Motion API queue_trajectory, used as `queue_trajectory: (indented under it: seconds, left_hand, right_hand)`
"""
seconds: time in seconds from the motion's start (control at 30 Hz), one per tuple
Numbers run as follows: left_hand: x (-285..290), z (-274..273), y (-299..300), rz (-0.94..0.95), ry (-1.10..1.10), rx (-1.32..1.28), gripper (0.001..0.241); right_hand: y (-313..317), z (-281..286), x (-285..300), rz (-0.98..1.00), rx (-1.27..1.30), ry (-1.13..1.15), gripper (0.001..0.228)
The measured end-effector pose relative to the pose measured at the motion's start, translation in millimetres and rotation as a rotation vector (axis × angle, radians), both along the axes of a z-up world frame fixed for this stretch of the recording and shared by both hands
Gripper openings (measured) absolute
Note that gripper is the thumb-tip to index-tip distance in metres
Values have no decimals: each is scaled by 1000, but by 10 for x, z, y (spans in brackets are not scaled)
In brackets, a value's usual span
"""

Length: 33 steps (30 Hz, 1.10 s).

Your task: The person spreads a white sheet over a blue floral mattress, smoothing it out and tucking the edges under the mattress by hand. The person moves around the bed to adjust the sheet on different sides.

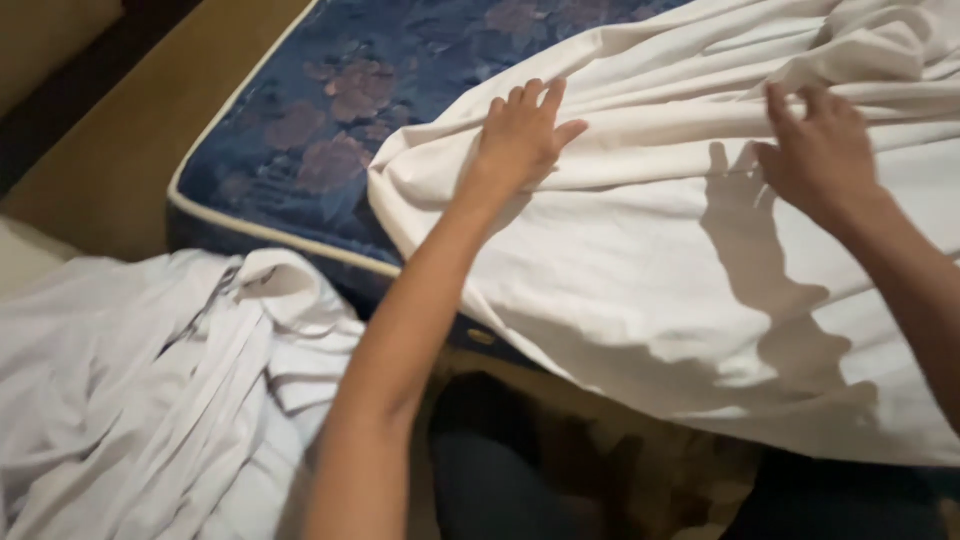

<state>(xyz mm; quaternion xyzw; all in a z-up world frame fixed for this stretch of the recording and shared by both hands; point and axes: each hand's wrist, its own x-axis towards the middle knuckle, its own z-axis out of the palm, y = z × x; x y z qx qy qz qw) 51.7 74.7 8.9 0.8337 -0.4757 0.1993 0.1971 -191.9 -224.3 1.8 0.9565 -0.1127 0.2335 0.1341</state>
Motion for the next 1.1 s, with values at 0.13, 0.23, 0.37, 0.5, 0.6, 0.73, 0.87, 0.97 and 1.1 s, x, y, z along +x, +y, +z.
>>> queue_trajectory:
  seconds: [0.13,0.23,0.37,0.5,0.6,0.73,0.87,0.97,1.1]
  left_hand:
    - [120,-48,-566,211,-75,166,83]
    - [383,-431,-832,61,-13,185,30]
    - [780,-700,-914,-2,-291,169,15]
    - [1662,-624,-427,228,-521,44,16]
    - [2233,-245,545,456,-384,154,11]
    - [2752,-440,1529,687,-491,222,17]
    - [2248,-367,1540,597,-60,273,30]
    - [1716,-210,1375,556,5,-26,73]
    - [1780,-315,1503,695,63,242,48]
  right_hand:
    - [-36,-78,303,-97,70,66,79]
    - [49,-294,464,-72,-7,46,80]
    - [172,-301,686,-22,-49,20,78]
    - [433,-155,826,39,25,1,75]
    - [675,-21,973,86,79,35,78]
    - [912,-270,1133,164,98,133,79]
    - [1475,-223,1470,285,95,111,77]
    - [1844,-207,1539,253,244,199,77]
    - [2446,-100,1508,339,379,342,78]
